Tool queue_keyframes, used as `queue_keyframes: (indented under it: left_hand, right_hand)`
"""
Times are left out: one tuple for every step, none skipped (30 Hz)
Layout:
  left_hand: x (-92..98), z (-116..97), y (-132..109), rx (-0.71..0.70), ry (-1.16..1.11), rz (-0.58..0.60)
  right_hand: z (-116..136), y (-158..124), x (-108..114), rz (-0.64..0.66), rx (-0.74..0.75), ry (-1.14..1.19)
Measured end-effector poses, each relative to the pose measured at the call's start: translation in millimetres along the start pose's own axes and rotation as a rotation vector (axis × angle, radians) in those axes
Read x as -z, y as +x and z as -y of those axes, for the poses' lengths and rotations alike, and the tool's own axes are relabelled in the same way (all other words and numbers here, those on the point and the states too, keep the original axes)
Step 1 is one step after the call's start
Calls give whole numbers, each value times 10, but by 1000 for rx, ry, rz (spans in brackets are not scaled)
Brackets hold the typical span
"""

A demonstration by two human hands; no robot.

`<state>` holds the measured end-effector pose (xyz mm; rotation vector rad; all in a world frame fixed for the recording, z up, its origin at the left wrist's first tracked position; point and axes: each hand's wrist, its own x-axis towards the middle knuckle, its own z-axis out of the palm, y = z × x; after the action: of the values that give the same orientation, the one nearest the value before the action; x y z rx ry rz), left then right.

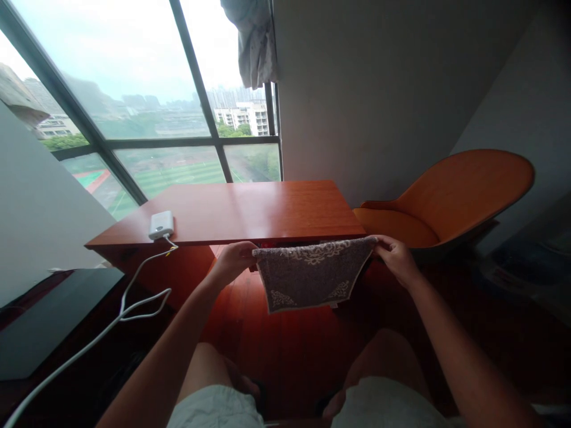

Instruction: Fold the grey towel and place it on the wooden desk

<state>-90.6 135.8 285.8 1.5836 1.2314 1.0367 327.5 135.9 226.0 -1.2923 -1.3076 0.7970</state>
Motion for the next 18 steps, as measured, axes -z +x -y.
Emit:
queue_keyframes:
  left_hand:
    - [2, -5, -4, 6, -23, 6]
    - [5, -6, -6, 9, -44, 18]
    - [11, -1, -7, 8, -63, 33]
    - [19, 8, -8, 4, -78, 47]
    - [29, 20, -8, -3, -88, 57]
    - [42, 35, -7, -9, -94, 65]
    - [56, 50, -6, -15, -97, 68]
    - [70, 66, -4, -20, -99, 69]
    - [84, 80, -1, -22, -103, 68]
    - [97, 94, 2, -23, -107, 67]
    - [107, 106, 7, -25, -111, 68]
    - [115, 117, 12, -26, -114, 72]
    - [120, 126, 17, -27, -116, 76]
    - [123, 134, 21, -28, -117, 78]
    - [126, 140, 25, -29, -118, 77]
    - [127, 144, 26, -30, -118, 76]
    - [130, 145, 26, -31, -118, 73]
    - [133, 144, 24, -33, -119, 67]
  right_hand:
    - [15, -11, -4, 0, -4, 6]
    - [32, -22, -8, 5, -7, 13]
    - [52, -31, -10, 14, -11, 21]
    - [71, -38, -12, 26, -15, 29]
    - [89, -43, -14, 35, -21, 38]
    - [104, -45, -15, 36, -30, 51]
    - [115, -45, -17, 28, -43, 66]
    - [123, -42, -21, 9, -55, 79]
    - [128, -37, -25, -17, -63, 91]
    - [130, -31, -32, -42, -63, 102]
    - [133, -26, -40, -64, -56, 107]
    - [136, -22, -49, -82, -41, 104]
    - [143, -19, -57, -93, -24, 95]
    - [153, -18, -66, -98, -9, 83]
    - [167, -20, -73, -99, 2, 72]
    - [184, -24, -77, -101, 9, 65]
    - [202, -30, -79, -104, 14, 62]
    - [221, -36, -78, -108, 14, 67]
